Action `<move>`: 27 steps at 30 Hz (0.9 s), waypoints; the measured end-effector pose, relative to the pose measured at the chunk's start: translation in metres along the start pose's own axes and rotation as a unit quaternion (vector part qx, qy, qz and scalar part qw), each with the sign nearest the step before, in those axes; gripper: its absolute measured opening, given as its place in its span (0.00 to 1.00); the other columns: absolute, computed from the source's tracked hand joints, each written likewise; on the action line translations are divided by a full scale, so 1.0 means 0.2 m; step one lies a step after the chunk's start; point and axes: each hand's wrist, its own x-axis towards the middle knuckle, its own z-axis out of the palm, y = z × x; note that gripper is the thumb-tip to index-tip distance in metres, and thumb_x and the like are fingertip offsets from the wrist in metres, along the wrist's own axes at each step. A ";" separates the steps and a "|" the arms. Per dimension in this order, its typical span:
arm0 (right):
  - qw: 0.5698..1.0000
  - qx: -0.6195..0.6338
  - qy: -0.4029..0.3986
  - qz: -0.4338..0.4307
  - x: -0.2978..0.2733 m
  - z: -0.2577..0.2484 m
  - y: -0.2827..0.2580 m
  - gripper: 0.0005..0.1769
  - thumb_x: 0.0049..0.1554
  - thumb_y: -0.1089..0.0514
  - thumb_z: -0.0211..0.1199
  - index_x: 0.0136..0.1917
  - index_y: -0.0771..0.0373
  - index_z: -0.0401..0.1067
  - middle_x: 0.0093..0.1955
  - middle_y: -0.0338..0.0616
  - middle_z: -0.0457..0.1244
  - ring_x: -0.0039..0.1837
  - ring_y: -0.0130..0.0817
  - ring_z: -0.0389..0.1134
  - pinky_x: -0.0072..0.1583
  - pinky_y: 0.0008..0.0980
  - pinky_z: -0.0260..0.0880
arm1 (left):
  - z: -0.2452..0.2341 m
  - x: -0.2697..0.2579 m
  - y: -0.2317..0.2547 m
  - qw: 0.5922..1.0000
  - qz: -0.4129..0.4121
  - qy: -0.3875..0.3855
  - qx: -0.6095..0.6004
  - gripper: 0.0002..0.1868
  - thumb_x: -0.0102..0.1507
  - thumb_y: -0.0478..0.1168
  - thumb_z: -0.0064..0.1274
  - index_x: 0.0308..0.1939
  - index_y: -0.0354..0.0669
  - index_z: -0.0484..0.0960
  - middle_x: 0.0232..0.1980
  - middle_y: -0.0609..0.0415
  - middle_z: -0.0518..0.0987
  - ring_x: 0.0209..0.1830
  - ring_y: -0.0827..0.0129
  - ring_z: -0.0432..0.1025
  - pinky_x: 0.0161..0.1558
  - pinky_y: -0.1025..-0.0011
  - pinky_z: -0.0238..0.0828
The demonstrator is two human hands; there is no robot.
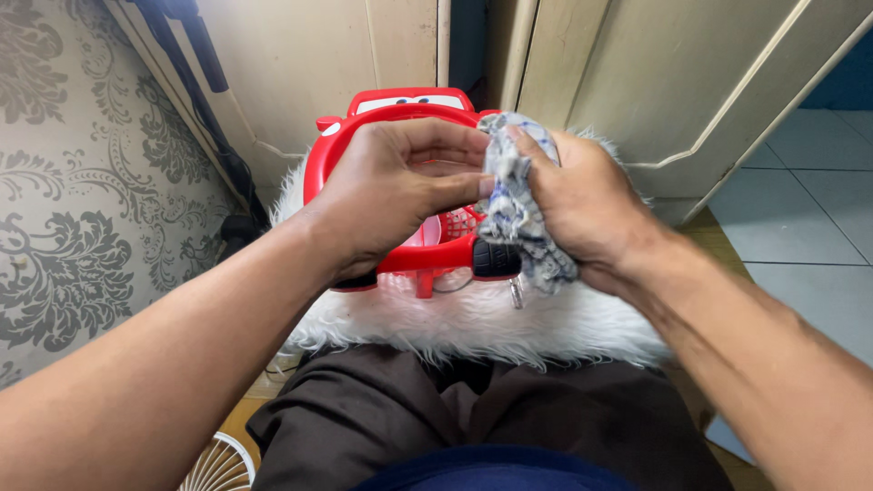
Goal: The person wipes the red car-shaped fan housing with a cloth, then attaches the front grille, wheels, and white caps. They secure the fan blade hub with a screwdriver, completing the reassembly of the fan.
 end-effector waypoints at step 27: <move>0.959 -0.219 -0.075 -0.164 0.16 0.08 0.07 0.21 0.55 0.56 0.70 0.61 0.64 0.76 0.52 0.41 0.73 0.53 0.24 0.75 0.55 0.24 0.78 | -0.11 -0.03 -0.15 0.960 -0.158 0.150 -0.178 0.12 0.63 0.31 0.57 0.50 0.30 0.78 0.50 0.47 0.82 0.47 0.68 0.80 0.53 0.74 0.83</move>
